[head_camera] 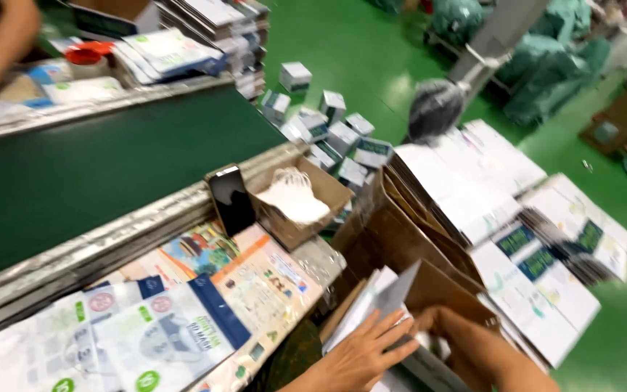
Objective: Packaging face masks into individual plastic sleeves and then into boxes for shipment.
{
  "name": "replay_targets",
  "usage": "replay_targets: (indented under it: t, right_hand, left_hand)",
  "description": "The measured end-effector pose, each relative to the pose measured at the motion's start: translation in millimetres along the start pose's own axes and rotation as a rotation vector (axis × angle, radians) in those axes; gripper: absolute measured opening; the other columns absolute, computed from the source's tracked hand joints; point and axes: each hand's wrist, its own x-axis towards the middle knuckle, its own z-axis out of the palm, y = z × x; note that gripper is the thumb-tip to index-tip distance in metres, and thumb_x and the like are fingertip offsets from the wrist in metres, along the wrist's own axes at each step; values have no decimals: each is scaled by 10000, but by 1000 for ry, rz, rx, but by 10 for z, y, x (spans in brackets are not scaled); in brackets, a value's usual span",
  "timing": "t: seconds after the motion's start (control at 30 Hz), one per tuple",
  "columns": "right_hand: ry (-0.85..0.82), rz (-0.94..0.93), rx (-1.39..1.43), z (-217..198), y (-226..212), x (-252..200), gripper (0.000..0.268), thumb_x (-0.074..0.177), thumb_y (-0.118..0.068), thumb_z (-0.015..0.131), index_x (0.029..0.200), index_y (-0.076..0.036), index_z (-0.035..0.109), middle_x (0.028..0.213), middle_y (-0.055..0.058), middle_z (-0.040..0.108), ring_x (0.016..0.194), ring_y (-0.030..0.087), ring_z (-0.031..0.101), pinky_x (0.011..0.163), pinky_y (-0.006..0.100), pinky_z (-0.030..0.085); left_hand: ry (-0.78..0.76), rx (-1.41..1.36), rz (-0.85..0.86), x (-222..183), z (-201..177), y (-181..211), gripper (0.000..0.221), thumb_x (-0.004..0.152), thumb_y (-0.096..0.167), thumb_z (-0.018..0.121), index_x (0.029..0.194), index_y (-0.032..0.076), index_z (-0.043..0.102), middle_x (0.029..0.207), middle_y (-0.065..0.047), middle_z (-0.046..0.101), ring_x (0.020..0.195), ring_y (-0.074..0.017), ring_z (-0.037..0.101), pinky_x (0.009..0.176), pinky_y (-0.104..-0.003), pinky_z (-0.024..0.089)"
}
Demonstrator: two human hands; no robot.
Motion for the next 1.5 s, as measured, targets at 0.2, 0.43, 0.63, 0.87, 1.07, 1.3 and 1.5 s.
replay_targets:
  t: [0.2, 0.43, 0.63, 0.87, 1.07, 1.3, 1.5]
  right_hand:
    - [154, -9, -103, 262, 293, 205, 370, 913, -381, 544, 1084, -139, 764, 1015, 187, 801, 956, 374, 783, 813, 489, 623]
    - [866, -419, -267, -559, -684, -1050, 400, 936, -285, 605, 1302, -136, 667, 1176, 150, 707, 1086, 257, 691, 989, 366, 533]
    - [704, -1466, 41, 600, -3373, -2776, 479, 766, -131, 728, 1223, -29, 632, 1216, 131, 708, 1209, 275, 667, 1031, 384, 501]
    - [371, -1440, -252, 1455, -4337, -1943, 715, 886, -192, 627, 1537, -34, 378, 1625, 177, 304, 1529, 362, 212, 1227, 542, 69]
    - [497, -1220, -243, 1798, -4419, -1867, 460, 1051, -292, 445, 1488, -170, 528, 1615, 105, 384, 1538, 304, 254, 1258, 497, 127]
    - [583, -1376, -150, 2342, -5160, -2484, 539, 982, -105, 395, 1502, -113, 538, 1563, 173, 499, 1492, 403, 337, 1227, 537, 185]
    - [686, -1557, -505, 2499, -5552, -2669, 534, 994, -351, 574, 1430, -48, 514, 1499, 231, 484, 1465, 444, 325, 1208, 620, 164]
  left_hand:
    - [408, 556, -230, -760, -1379, -6, 240, 986, 143, 669, 1172, -9, 678, 1304, -275, 630, 1212, -439, 617, 1020, -526, 537]
    - [221, 637, -791, -1543, -1845, -18, 530, 869, 448, 699, 1224, 54, 687, 1387, -276, 543, 1341, -477, 421, 1144, -617, 267]
    - [-177, 638, -1017, -1916, -1471, -79, 931, 806, 562, 710, 1531, 64, 405, 1613, -310, 241, 1518, -510, 132, 1146, -673, 75]
    - [-430, 840, -884, -2360, -1599, 143, 268, 1127, 175, 575, 1346, 23, 596, 1410, -182, 525, 1423, -354, 419, 1357, -548, 188]
    - [82, 726, -1012, -2503, -2056, 959, 1011, 737, 379, 840, 1574, 190, 304, 1643, -263, 166, 1525, -434, 115, 1180, -661, 41]
    - [670, 1097, -981, -3177, -1704, 787, 1407, 578, 523, 874, 1584, 247, -70, 1606, -263, -57, 1493, -480, -69, 1140, -734, -94]
    - [82, 1878, -746, -3329, -1552, 575, 1225, 800, 207, 837, 1680, 235, -15, 1721, -208, 2, 1558, -408, -1, 1215, -688, -11]
